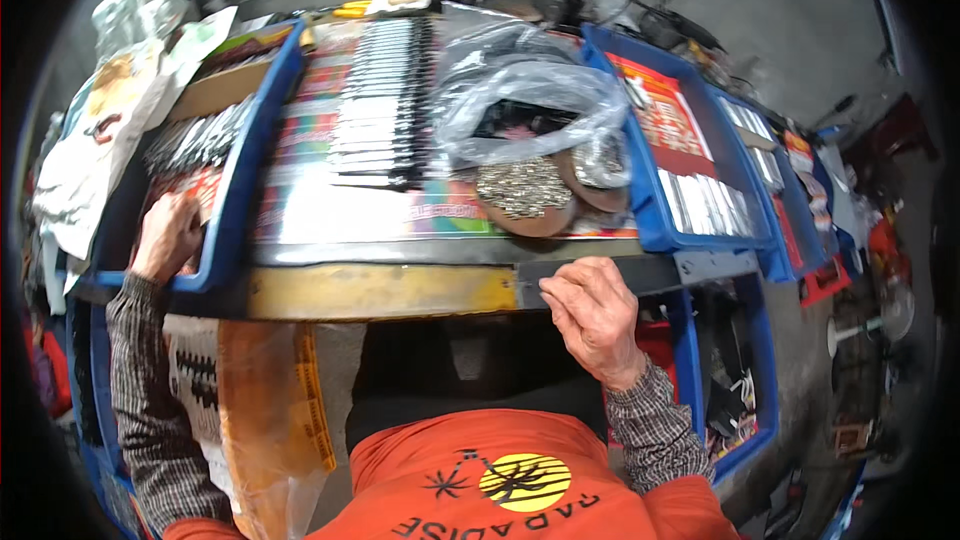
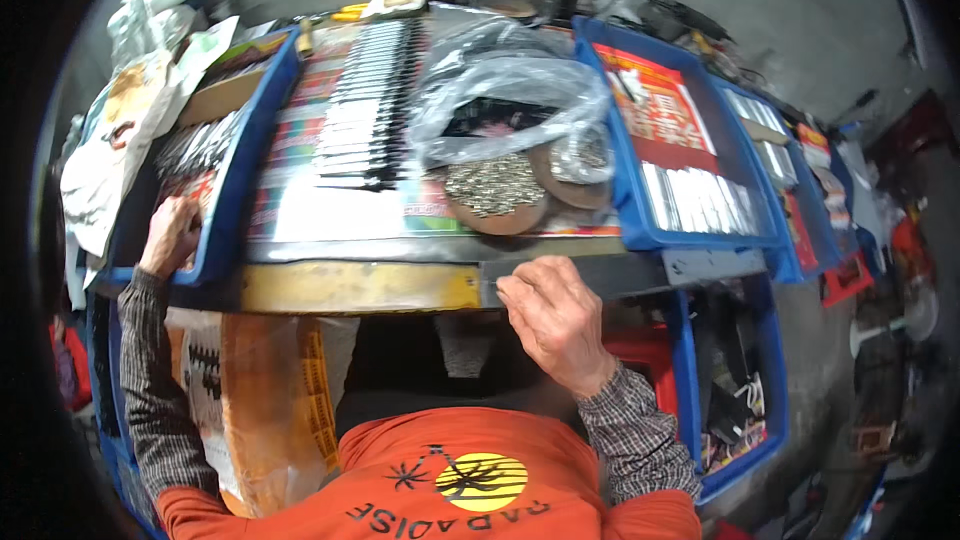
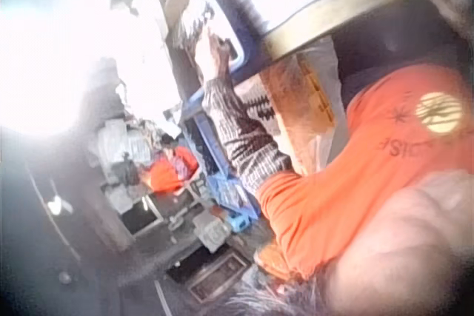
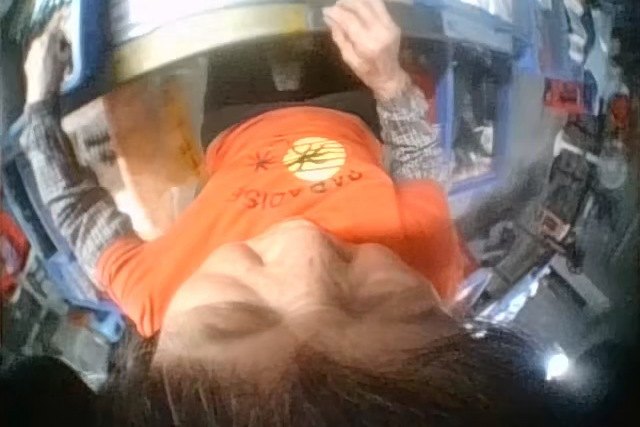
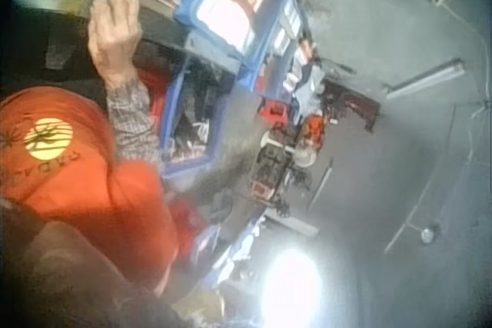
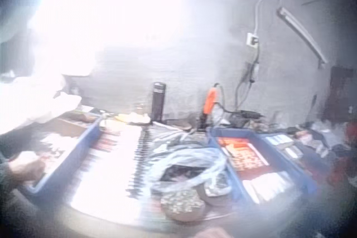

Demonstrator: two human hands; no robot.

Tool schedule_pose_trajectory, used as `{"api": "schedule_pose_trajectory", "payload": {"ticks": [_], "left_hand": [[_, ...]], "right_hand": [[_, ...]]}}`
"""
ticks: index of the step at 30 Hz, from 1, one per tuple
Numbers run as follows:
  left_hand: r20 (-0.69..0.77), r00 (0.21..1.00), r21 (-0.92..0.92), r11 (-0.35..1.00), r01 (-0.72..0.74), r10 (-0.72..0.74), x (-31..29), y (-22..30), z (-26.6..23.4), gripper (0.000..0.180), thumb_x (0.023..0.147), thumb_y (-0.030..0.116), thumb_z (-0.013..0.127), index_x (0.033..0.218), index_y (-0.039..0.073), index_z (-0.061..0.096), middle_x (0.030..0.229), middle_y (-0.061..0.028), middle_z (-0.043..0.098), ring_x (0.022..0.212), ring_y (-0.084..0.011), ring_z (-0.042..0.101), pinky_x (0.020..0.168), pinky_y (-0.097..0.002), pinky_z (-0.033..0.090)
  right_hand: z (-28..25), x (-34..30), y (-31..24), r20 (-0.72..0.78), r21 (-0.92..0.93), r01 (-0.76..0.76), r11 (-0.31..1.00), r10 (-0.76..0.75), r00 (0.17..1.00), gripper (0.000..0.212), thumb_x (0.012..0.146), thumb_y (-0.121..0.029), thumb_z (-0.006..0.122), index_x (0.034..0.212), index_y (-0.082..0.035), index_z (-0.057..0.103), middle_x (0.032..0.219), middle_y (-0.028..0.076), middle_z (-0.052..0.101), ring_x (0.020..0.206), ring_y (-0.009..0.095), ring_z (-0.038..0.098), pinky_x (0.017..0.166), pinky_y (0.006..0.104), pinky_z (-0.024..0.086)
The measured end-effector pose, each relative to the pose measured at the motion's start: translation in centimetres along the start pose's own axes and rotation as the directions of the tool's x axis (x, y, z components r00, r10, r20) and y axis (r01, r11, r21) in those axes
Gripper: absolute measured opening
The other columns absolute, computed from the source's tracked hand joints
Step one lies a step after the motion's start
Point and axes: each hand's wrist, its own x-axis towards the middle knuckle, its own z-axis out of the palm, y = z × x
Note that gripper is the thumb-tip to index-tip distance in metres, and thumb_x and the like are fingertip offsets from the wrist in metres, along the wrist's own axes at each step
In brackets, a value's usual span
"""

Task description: The person assembles wiper components by hand, joining small plastic adapters, clips, and metal pieces together. They place the assembled components into rows on the workstation and retrieve additional parts from trays and containers.

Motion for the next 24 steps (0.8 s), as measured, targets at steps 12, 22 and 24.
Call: {"api": "schedule_pose_trajectory", "payload": {"ticks": [12, 22, 24], "left_hand": [[-0.069, 0.996, -0.043, 0.998, 0.046, -0.049, 0.5, -0.8, 0.5, 0.010, 0.076, -0.006, 0.055, 0.079, 0.002, 0.049, 0.072, -0.0175, 0.053, 0.071, -0.0386, 0.054, 0.063, -0.0444, 0.042], [-0.132, 0.981, -0.161, 0.980, 0.117, -0.139, 0.7, 1.2, -1.5, 0.010, 0.076, -0.007, 0.060, 0.083, -0.001, 0.056, 0.068, -0.0169, 0.055, 0.060, -0.0290, 0.057, 0.057, -0.0357, 0.044], [-0.150, 0.978, -0.201, 0.973, 0.113, -0.145, 0.7, 1.4, -1.5, 0.010, 0.076, -0.008, 0.059, 0.082, -0.002, 0.054, 0.067, -0.0161, 0.053, 0.058, -0.0268, 0.055, 0.056, -0.0346, 0.043]], "right_hand": [[-8.3, 1.3, 8.3, -0.134, -0.323, -0.181, 0.929, 0.145, 0.980, 0.010, 0.078, 0.000, 0.066, 0.088, -0.001, 0.065, 0.086, 0.011, 0.063, 0.080, 0.030, 0.058, 0.071, 0.0389, 0.048], [-9.0, 2.6, 16.8, 0.130, -0.208, -0.460, 0.863, 0.491, 0.862, 0.024, 0.083, -0.018, 0.060, 0.095, 0.001, 0.067, 0.084, 0.015, 0.063, 0.085, 0.031, 0.060, 0.077, 0.0419, 0.046], [-8.7, 3.0, 17.5, 0.157, -0.205, -0.445, 0.872, 0.478, 0.864, 0.024, 0.083, -0.019, 0.061, 0.095, 0.001, 0.066, 0.084, 0.015, 0.063, 0.084, 0.030, 0.060, 0.077, 0.0414, 0.046]]}}
